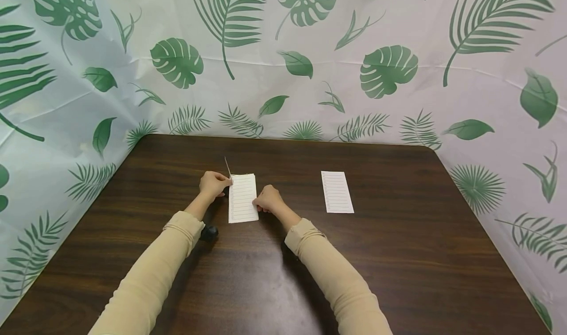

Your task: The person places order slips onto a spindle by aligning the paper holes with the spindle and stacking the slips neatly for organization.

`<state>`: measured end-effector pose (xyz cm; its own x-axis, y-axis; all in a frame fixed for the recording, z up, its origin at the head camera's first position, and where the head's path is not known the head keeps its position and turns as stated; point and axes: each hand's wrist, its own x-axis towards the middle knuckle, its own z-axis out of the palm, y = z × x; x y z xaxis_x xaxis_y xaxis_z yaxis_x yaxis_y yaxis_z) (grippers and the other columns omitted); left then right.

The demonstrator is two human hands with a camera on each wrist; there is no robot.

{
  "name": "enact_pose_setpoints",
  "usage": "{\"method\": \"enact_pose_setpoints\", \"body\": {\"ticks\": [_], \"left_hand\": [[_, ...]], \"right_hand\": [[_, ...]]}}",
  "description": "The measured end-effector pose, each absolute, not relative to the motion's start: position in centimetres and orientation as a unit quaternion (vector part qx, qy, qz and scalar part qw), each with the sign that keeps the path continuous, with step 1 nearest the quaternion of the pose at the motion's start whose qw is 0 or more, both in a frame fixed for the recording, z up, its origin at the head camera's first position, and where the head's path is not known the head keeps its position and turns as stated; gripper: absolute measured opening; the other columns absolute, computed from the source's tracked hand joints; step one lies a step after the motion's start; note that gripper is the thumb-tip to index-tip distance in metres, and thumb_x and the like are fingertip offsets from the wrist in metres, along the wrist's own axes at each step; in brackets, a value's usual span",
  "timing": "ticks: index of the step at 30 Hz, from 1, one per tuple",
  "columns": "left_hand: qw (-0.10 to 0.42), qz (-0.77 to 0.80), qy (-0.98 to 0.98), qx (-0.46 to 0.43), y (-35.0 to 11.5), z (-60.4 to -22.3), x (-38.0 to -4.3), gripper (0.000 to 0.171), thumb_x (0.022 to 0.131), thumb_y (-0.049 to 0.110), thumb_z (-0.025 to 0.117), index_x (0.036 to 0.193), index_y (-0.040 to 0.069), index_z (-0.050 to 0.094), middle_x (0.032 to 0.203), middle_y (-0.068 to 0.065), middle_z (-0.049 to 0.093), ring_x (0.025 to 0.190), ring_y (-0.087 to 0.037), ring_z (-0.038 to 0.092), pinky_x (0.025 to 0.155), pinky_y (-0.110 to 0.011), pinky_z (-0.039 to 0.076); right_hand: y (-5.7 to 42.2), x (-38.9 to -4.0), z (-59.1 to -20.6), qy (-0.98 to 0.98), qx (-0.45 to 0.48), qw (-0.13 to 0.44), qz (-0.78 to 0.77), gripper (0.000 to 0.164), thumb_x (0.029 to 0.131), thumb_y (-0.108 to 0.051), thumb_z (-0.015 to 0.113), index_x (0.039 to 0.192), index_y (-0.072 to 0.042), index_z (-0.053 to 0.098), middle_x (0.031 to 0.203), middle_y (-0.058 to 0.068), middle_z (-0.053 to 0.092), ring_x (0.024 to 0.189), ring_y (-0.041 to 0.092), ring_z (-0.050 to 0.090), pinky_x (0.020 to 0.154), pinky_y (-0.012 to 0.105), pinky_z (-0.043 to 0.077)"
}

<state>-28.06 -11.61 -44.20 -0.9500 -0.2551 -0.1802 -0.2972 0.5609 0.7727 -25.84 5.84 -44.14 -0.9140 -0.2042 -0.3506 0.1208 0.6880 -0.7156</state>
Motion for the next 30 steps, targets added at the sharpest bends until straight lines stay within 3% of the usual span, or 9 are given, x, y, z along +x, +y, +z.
{"method": "enact_pose_setpoints", "body": {"ticks": [9, 15, 18, 24, 30], "left_hand": [[-0.003, 0.416, 0.899, -0.136, -11.5, -44.7, -27.9, 0.013, 0.087, 0.015, 0.065, 0.088, 0.003, 0.069, 0.090, -0.014, 0.069, 0.040, -0.002, 0.048, 0.044, -0.018, 0.049], [0.022, 0.473, 0.873, -0.115, -12.1, -45.3, -27.7, 0.016, 0.088, 0.016, 0.066, 0.085, 0.005, 0.055, 0.078, -0.004, 0.052, 0.047, -0.004, 0.048, 0.046, -0.018, 0.051], [0.055, 0.516, 0.846, -0.121, -12.6, -45.4, -27.9, 0.018, 0.088, 0.015, 0.066, 0.092, 0.003, 0.054, 0.078, -0.002, 0.046, 0.050, -0.007, 0.048, 0.048, -0.017, 0.052], [0.103, 0.564, 0.808, -0.136, -13.4, -45.4, -28.5, 0.032, 0.091, 0.013, 0.062, 0.119, 0.002, 0.053, 0.090, -0.006, 0.046, 0.058, -0.010, 0.048, 0.050, -0.015, 0.051], [0.105, 0.577, 0.795, -0.152, -13.5, -45.6, -28.7, 0.031, 0.092, 0.011, 0.060, 0.121, 0.002, 0.057, 0.090, -0.006, 0.049, 0.061, -0.009, 0.048, 0.050, -0.014, 0.051]], "right_hand": [[5.9, -26.1, -44.5, 0.898, -0.036, 0.210, -0.385, 0.019, 0.087, -0.009, 0.063, 0.078, 0.007, 0.069, 0.047, -0.001, 0.050, 0.039, 0.007, 0.039, 0.040, 0.017, 0.035], [6.0, -26.0, -44.6, 0.898, -0.038, 0.208, -0.385, 0.018, 0.087, -0.009, 0.063, 0.077, 0.006, 0.067, 0.047, -0.001, 0.050, 0.039, 0.007, 0.041, 0.041, 0.017, 0.037], [6.2, -26.0, -44.6, 0.895, -0.034, 0.212, -0.391, 0.016, 0.086, -0.009, 0.063, 0.078, 0.005, 0.067, 0.048, -0.002, 0.051, 0.041, 0.007, 0.044, 0.042, 0.017, 0.038], [6.4, -25.8, -44.4, 0.887, -0.042, 0.217, -0.406, 0.015, 0.086, -0.009, 0.063, 0.076, 0.002, 0.064, 0.050, -0.002, 0.052, 0.043, 0.008, 0.046, 0.044, 0.017, 0.039], [6.7, -25.5, -44.3, 0.871, -0.047, 0.214, -0.440, 0.012, 0.088, -0.005, 0.057, 0.076, -0.001, 0.057, 0.053, 0.000, 0.052, 0.044, 0.009, 0.046, 0.045, 0.018, 0.038]]}}
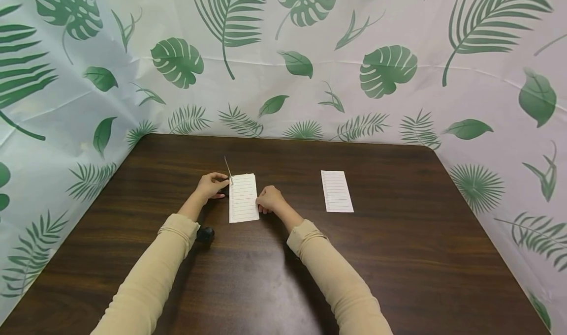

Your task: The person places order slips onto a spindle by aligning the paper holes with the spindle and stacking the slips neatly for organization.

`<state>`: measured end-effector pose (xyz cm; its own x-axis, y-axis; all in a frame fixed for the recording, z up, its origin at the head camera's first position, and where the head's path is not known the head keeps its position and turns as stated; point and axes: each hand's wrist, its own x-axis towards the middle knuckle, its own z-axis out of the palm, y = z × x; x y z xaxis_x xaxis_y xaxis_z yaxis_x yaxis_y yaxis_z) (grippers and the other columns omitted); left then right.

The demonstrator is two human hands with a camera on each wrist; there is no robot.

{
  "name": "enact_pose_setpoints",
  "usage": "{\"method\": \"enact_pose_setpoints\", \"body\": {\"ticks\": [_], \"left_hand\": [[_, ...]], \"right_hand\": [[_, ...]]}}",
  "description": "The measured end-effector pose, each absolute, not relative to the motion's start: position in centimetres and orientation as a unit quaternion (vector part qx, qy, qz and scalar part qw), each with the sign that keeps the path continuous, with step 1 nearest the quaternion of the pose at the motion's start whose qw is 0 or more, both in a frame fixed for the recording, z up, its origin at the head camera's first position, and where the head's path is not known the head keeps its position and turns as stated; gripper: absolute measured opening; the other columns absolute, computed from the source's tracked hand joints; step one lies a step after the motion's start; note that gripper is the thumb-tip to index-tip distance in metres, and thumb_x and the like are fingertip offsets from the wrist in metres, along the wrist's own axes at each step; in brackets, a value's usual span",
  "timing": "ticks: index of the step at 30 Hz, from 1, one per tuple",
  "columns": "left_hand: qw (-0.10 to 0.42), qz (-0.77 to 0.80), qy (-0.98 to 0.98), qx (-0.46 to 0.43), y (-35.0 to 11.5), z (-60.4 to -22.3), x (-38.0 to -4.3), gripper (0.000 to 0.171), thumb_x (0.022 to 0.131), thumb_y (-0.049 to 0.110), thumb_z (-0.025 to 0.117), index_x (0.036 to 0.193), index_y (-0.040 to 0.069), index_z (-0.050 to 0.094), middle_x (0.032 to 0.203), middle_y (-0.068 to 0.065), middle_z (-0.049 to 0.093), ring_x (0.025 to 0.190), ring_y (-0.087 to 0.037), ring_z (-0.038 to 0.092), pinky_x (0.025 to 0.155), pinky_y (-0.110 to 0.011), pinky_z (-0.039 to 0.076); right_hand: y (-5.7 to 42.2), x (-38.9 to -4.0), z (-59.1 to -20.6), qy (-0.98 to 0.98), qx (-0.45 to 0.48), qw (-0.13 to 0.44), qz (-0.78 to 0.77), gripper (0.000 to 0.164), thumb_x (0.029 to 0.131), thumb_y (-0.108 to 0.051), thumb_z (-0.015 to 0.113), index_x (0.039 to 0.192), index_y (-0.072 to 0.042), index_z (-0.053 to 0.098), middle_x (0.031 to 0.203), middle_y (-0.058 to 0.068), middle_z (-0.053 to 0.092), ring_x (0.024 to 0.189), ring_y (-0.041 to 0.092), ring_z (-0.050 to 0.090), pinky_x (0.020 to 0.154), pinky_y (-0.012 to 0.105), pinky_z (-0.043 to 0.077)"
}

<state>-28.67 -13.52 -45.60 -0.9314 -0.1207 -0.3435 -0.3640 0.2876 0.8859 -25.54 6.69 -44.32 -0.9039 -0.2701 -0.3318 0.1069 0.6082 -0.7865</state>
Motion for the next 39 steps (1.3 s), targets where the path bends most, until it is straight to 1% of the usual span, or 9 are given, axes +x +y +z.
{"method": "enact_pose_setpoints", "body": {"ticks": [10, 13, 17, 22, 28, 33, 34, 37, 39], "left_hand": [[0.094, 0.553, 0.814, -0.148, -13.2, -45.8, -28.6, 0.031, 0.090, 0.013, 0.064, 0.118, 0.002, 0.058, 0.097, -0.010, 0.049, 0.058, -0.009, 0.049, 0.049, -0.014, 0.051], [0.089, 0.543, 0.821, -0.151, -13.2, -45.8, -28.8, 0.031, 0.088, 0.012, 0.066, 0.117, 0.002, 0.059, 0.099, -0.011, 0.049, 0.057, -0.009, 0.048, 0.048, -0.013, 0.050], [0.085, 0.532, 0.828, -0.155, -13.0, -45.8, -28.9, 0.031, 0.087, 0.011, 0.068, 0.115, 0.002, 0.059, 0.099, -0.011, 0.050, 0.055, -0.008, 0.048, 0.047, -0.013, 0.049], [0.083, 0.529, 0.831, -0.153, -12.9, -46.1, -28.9, 0.031, 0.086, 0.012, 0.068, 0.114, 0.002, 0.060, 0.101, -0.012, 0.050, 0.054, -0.008, 0.048, 0.047, -0.013, 0.049], [0.087, 0.525, 0.833, -0.151, -12.9, -45.9, -28.6, 0.031, 0.088, 0.013, 0.067, 0.116, 0.002, 0.058, 0.105, -0.014, 0.050, 0.057, -0.008, 0.047, 0.047, -0.013, 0.049], [0.099, 0.513, 0.837, -0.161, -13.0, -46.9, -29.7, 0.033, 0.087, 0.016, 0.068, 0.116, 0.005, 0.059, 0.115, -0.018, 0.052, 0.067, -0.017, 0.056, 0.064, -0.027, 0.058], [0.083, 0.526, 0.834, -0.147, -13.3, -48.1, -30.4, 0.031, 0.084, 0.021, 0.072, 0.111, 0.009, 0.062, 0.109, -0.017, 0.054, 0.066, -0.017, 0.057, 0.062, -0.026, 0.058], [0.082, 0.523, 0.837, -0.140, -13.5, -48.7, -30.8, 0.031, 0.083, 0.022, 0.073, 0.109, 0.009, 0.062, 0.108, -0.018, 0.054, 0.068, -0.021, 0.060, 0.065, -0.030, 0.059], [0.079, 0.526, 0.836, -0.134, -13.5, -48.2, -30.2, 0.032, 0.084, 0.020, 0.072, 0.110, 0.007, 0.061, 0.106, -0.019, 0.053, 0.063, -0.018, 0.058, 0.058, -0.025, 0.057]], "right_hand": [[6.9, -25.3, -44.5, 0.864, -0.051, 0.209, -0.455, 0.009, 0.091, -0.004, 0.052, 0.090, 0.004, 0.056, 0.055, 0.001, 0.054, 0.044, 0.008, 0.045, 0.045, 0.019, 0.035], [7.1, -25.7, -44.9, 0.853, -0.049, 0.215, -0.473, 0.009, 0.091, -0.005, 0.053, 0.095, 0.003, 0.052, 0.059, 0.006, 0.058, 0.045, 0.010, 0.048, 0.045, 0.020, 0.036], [7.6, -26.4, -45.6, 0.838, -0.066, 0.225, -0.493, 0.015, 0.091, -0.010, 0.055, 0.099, 0.002, 0.050, 0.064, 0.011, 0.063, 0.049, 0.014, 0.054, 0.047, 0.024, 0.042], [8.3, -25.9, -44.5, 0.848, -0.044, 0.232, -0.474, 0.019, 0.093, -0.011, 0.053, 0.107, 0.002, 0.051, 0.069, 0.010, 0.064, 0.055, 0.013, 0.057, 0.053, 0.024, 0.046], [10.1, -25.5, -43.9, 0.854, -0.048, 0.222, -0.469, 0.016, 0.095, -0.011, 0.049, 0.104, 0.002, 0.053, 0.067, 0.003, 0.061, 0.055, 0.009, 0.055, 0.054, 0.020, 0.045], [11.3, -25.3, -43.5, 0.855, -0.063, 0.219, -0.465, 0.017, 0.095, -0.011, 0.049, 0.104, 0.003, 0.054, 0.067, 0.004, 0.061, 0.054, 0.009, 0.056, 0.055, 0.021, 0.047], [11.6, -25.3, -43.4, 0.857, -0.068, 0.216, -0.464, 0.017, 0.095, -0.011, 0.049, 0.104, 0.004, 0.054, 0.068, 0.005, 0.061, 0.054, 0.009, 0.056, 0.055, 0.021, 0.047], [12.3, -25.0, -42.8, 0.861, -0.094, 0.208, -0.454, 0.019, 0.096, -0.010, 0.048, 0.104, 0.006, 0.053, 0.070, 0.007, 0.062, 0.056, 0.010, 0.056, 0.056, 0.022, 0.048], [12.8, -25.0, -42.6, 0.863, -0.107, 0.202, -0.451, 0.019, 0.096, -0.010, 0.048, 0.104, 0.007, 0.053, 0.072, 0.009, 0.062, 0.057, 0.011, 0.057, 0.057, 0.023, 0.049]]}}
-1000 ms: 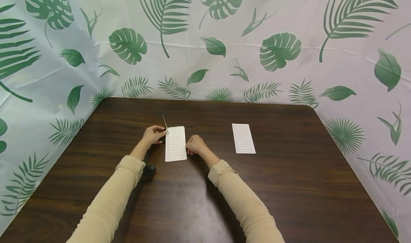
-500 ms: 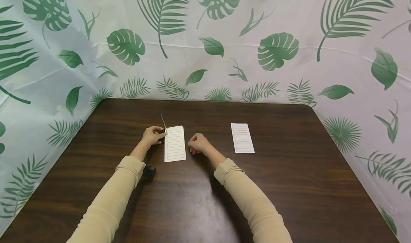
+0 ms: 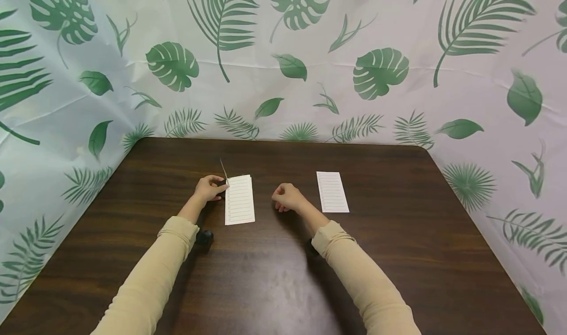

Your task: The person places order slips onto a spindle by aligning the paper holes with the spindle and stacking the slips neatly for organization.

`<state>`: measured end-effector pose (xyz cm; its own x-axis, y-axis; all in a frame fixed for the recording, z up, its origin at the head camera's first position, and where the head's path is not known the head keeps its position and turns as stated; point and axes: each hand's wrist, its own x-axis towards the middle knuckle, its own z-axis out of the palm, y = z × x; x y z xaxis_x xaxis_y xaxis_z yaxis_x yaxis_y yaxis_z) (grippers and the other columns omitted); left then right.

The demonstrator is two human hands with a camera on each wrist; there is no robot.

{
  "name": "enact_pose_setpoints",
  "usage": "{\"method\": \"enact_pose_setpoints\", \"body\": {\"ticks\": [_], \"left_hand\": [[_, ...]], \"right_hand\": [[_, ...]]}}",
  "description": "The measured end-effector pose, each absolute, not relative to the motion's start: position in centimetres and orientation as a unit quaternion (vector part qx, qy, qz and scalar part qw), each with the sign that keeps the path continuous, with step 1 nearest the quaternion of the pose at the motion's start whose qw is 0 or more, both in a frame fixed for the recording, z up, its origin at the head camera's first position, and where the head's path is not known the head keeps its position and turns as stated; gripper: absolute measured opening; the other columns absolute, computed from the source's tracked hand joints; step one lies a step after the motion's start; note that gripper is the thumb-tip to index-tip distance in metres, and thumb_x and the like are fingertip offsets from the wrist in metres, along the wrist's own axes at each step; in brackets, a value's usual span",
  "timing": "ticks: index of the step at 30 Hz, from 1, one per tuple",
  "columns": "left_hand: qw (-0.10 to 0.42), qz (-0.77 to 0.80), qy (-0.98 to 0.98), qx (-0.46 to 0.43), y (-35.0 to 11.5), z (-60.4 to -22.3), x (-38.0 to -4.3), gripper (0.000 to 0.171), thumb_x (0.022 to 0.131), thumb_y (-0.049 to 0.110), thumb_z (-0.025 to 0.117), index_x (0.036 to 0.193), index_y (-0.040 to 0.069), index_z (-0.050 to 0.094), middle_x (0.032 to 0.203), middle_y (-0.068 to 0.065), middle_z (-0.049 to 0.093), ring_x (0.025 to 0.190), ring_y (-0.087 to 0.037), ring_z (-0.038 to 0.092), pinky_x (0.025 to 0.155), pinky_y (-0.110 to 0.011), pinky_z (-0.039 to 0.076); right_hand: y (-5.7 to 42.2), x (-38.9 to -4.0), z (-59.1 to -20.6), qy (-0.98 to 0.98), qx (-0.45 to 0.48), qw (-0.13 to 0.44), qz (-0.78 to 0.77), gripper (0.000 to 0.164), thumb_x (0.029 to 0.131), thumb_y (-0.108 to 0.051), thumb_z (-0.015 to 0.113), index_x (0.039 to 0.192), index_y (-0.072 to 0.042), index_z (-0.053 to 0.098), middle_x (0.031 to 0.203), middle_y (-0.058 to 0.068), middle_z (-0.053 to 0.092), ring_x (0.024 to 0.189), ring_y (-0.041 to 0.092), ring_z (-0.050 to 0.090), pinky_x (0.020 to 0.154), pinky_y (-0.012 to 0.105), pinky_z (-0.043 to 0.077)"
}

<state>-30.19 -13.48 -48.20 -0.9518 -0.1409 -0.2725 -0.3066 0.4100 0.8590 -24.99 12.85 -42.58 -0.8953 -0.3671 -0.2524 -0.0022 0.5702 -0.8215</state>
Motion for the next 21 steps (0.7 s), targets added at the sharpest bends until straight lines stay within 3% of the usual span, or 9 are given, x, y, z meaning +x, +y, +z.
{"method": "enact_pose_setpoints", "body": {"ticks": [6, 10, 15, 21], "left_hand": [[0.100, 0.523, 0.834, -0.142, -12.9, -45.6, -28.6, 0.033, 0.089, 0.014, 0.065, 0.119, 0.002, 0.057, 0.108, -0.017, 0.050, 0.056, -0.008, 0.048, 0.048, -0.013, 0.050], [0.098, 0.531, 0.828, -0.147, -12.9, -45.5, -28.6, 0.033, 0.091, 0.017, 0.062, 0.119, 0.001, 0.057, 0.110, -0.018, 0.053, 0.062, -0.011, 0.051, 0.051, -0.015, 0.052], [0.092, 0.535, 0.826, -0.154, -12.6, -45.4, -28.5, 0.036, 0.089, 0.021, 0.064, 0.118, 0.002, 0.057, 0.127, -0.022, 0.049, 0.074, -0.016, 0.056, 0.058, -0.019, 0.056], [0.080, 0.536, 0.822, -0.174, -12.5, -45.3, -28.3, 0.039, 0.084, 0.020, 0.071, 0.115, 0.001, 0.058, 0.131, -0.022, 0.046, 0.062, -0.011, 0.053, 0.060, -0.020, 0.057]], "right_hand": [[14.7, -25.4, -41.9, 0.869, -0.120, 0.185, -0.444, 0.019, 0.097, -0.009, 0.048, 0.105, 0.007, 0.053, 0.075, 0.012, 0.062, 0.058, 0.011, 0.057, 0.058, 0.024, 0.050], [16.2, -25.8, -41.4, 0.870, -0.117, 0.175, -0.447, 0.021, 0.096, -0.008, 0.048, 0.106, 0.010, 0.052, 0.076, 0.013, 0.062, 0.059, 0.010, 0.056, 0.057, 0.023, 0.050], [18.3, -26.2, -41.2, 0.882, -0.113, 0.154, -0.431, 0.021, 0.096, -0.007, 0.047, 0.106, 0.011, 0.051, 0.075, 0.012, 0.061, 0.059, 0.009, 0.055, 0.059, 0.026, 0.052], [21.0, -26.5, -41.2, 0.895, -0.106, 0.137, -0.412, 0.019, 0.096, -0.006, 0.048, 0.104, 0.011, 0.051, 0.075, 0.017, 0.063, 0.059, 0.010, 0.056, 0.058, 0.028, 0.053]]}}
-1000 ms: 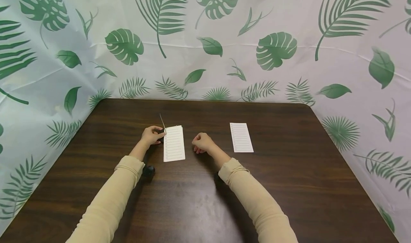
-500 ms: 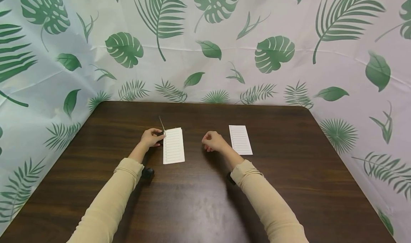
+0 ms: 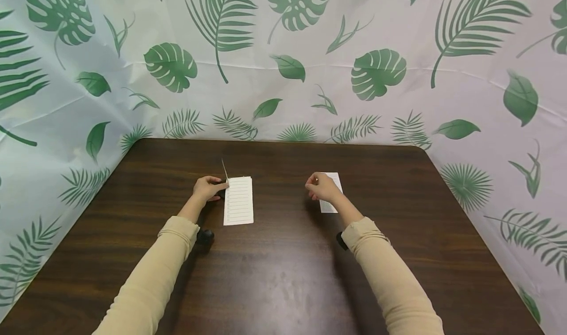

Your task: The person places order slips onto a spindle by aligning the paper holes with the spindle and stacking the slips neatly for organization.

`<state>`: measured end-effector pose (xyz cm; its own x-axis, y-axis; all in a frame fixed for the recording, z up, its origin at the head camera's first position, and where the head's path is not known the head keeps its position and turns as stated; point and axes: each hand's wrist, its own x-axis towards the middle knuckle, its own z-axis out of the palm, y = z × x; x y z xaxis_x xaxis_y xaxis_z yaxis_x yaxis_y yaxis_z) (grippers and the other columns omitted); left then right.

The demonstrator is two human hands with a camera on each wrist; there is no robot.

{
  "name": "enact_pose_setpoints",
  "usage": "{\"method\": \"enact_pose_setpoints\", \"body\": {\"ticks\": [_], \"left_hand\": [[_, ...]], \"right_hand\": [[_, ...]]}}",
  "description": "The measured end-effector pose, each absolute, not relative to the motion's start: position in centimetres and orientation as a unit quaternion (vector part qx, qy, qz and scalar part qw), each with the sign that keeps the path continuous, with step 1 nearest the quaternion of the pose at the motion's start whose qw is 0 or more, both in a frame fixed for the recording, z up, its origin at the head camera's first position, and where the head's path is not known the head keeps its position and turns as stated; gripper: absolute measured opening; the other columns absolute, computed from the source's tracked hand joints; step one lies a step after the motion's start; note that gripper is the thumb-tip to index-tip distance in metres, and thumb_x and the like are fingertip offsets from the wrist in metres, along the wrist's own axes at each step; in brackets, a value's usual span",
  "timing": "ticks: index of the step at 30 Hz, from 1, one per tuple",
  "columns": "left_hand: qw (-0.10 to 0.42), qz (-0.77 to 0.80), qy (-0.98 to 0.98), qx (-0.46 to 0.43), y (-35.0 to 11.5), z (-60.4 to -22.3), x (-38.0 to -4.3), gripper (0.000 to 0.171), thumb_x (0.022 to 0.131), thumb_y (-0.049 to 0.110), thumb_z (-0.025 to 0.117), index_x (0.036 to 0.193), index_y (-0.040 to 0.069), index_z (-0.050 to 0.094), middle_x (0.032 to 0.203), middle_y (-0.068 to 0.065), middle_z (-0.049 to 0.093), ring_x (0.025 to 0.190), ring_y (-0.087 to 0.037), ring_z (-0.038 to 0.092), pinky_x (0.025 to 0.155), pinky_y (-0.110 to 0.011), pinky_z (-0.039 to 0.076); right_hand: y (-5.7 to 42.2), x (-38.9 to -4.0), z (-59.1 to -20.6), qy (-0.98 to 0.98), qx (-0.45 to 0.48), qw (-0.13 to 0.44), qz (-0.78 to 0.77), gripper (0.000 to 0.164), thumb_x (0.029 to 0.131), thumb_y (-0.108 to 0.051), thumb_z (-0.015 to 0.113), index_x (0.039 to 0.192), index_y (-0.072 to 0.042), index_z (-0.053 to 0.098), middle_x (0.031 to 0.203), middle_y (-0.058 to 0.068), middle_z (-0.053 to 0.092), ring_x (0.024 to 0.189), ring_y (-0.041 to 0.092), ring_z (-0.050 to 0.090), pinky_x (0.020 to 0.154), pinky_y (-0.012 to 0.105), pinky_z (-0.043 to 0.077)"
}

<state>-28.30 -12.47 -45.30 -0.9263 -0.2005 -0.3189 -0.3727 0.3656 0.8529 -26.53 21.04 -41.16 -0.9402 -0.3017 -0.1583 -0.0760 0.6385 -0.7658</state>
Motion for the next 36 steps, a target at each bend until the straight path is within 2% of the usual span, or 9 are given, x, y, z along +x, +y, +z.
{"method": "enact_pose_setpoints", "body": {"ticks": [6, 11, 15, 19, 22, 27, 31, 36], "left_hand": [[0.077, 0.520, 0.832, -0.176, -12.4, -45.3, -28.4, 0.039, 0.083, 0.021, 0.072, 0.115, 0.002, 0.059, 0.130, -0.021, 0.049, 0.059, -0.009, 0.053, 0.062, -0.022, 0.057], [0.076, 0.498, 0.847, -0.171, -12.3, -45.3, -28.3, 0.038, 0.083, 0.022, 0.073, 0.114, 0.004, 0.060, 0.127, -0.019, 0.052, 0.060, -0.010, 0.056, 0.063, -0.023, 0.057], [0.072, 0.493, 0.852, -0.161, -12.2, -45.2, -28.0, 0.036, 0.084, 0.022, 0.072, 0.113, 0.005, 0.061, 0.126, -0.019, 0.053, 0.065, -0.013, 0.060, 0.065, -0.024, 0.057], [0.072, 0.490, 0.854, -0.159, -12.3, -45.2, -28.0, 0.033, 0.084, 0.022, 0.072, 0.111, 0.006, 0.061, 0.127, -0.018, 0.053, 0.063, -0.011, 0.059, 0.064, -0.023, 0.057], [0.071, 0.485, 0.857, -0.158, -12.4, -45.2, -28.1, 0.032, 0.084, 0.023, 0.071, 0.109, 0.006, 0.062, 0.126, -0.018, 0.053, 0.058, -0.007, 0.055, 0.062, -0.021, 0.056], [0.069, 0.477, 0.862, -0.155, -12.4, -45.3, -28.0, 0.031, 0.085, 0.024, 0.071, 0.108, 0.006, 0.062, 0.126, -0.018, 0.054, 0.055, -0.006, 0.054, 0.060, -0.020, 0.055], [0.069, 0.475, 0.865, -0.148, -12.3, -45.3, -27.9, 0.032, 0.085, 0.025, 0.071, 0.109, 0.006, 0.062, 0.125, -0.018, 0.055, 0.057, -0.007, 0.056, 0.061, -0.021, 0.055], [0.062, 0.478, 0.864, -0.147, -12.4, -45.3, -27.8, 0.032, 0.085, 0.024, 0.071, 0.109, 0.005, 0.062, 0.120, -0.019, 0.056, 0.057, -0.007, 0.056, 0.062, -0.022, 0.056]], "right_hand": [[23.1, -26.8, -41.1, 0.918, -0.088, 0.100, -0.373, 0.018, 0.095, -0.006, 0.050, 0.101, 0.011, 0.052, 0.073, 0.020, 0.064, 0.056, 0.008, 0.056, 0.053, 0.022, 0.049], [24.7, -27.0, -41.3, 0.934, -0.077, 0.068, -0.343, 0.018, 0.094, -0.006, 0.051, 0.101, 0.010, 0.053, 0.078, 0.024, 0.065, 0.059, 0.015, 0.060, 0.052, 0.020, 0.046], [26.0, -27.1, -41.8, 0.949, -0.082, 0.024, -0.303, 0.017, 0.092, -0.006, 0.052, 0.100, 0.008, 0.054, 0.080, 0.022, 0.064, 0.067, 0.024, 0.061, 0.056, 0.027, 0.045], [26.9, -27.4, -42.4, 0.958, -0.110, 0.000, -0.266, 0.020, 0.090, -0.005, 0.056, 0.103, 0.009, 0.055, 0.089, 0.025, 0.061, 0.080, 0.033, 0.058, 0.069, 0.041, 0.048], [27.3, -27.5, -42.7, 0.958, -0.132, 0.009, -0.254, 0.025, 0.089, -0.006, 0.058, 0.107, 0.011, 0.054, 0.097, 0.029, 0.059, 0.088, 0.039, 0.055, 0.077, 0.051, 0.046], [27.8, -27.5, -42.9, 0.957, -0.165, 0.036, -0.235, 0.037, 0.088, -0.011, 0.064, 0.113, 0.013, 0.053, 0.112, 0.036, 0.054, 0.104, 0.048, 0.051, 0.089, 0.058, 0.042], [28.6, -27.7, -42.9, 0.956, -0.185, 0.084, -0.210, 0.061, 0.081, -0.019, 0.074, 0.126, 0.012, 0.047, 0.134, 0.038, 0.040, 0.124, 0.052, 0.037, 0.103, 0.062, 0.032], [29.5, -28.1, -42.8, 0.949, -0.185, 0.165, -0.195, 0.096, 0.072, -0.032, 0.081, 0.140, 0.011, 0.029, 0.146, 0.040, 0.015, 0.133, 0.057, 0.019, 0.107, 0.066, 0.022]]}}
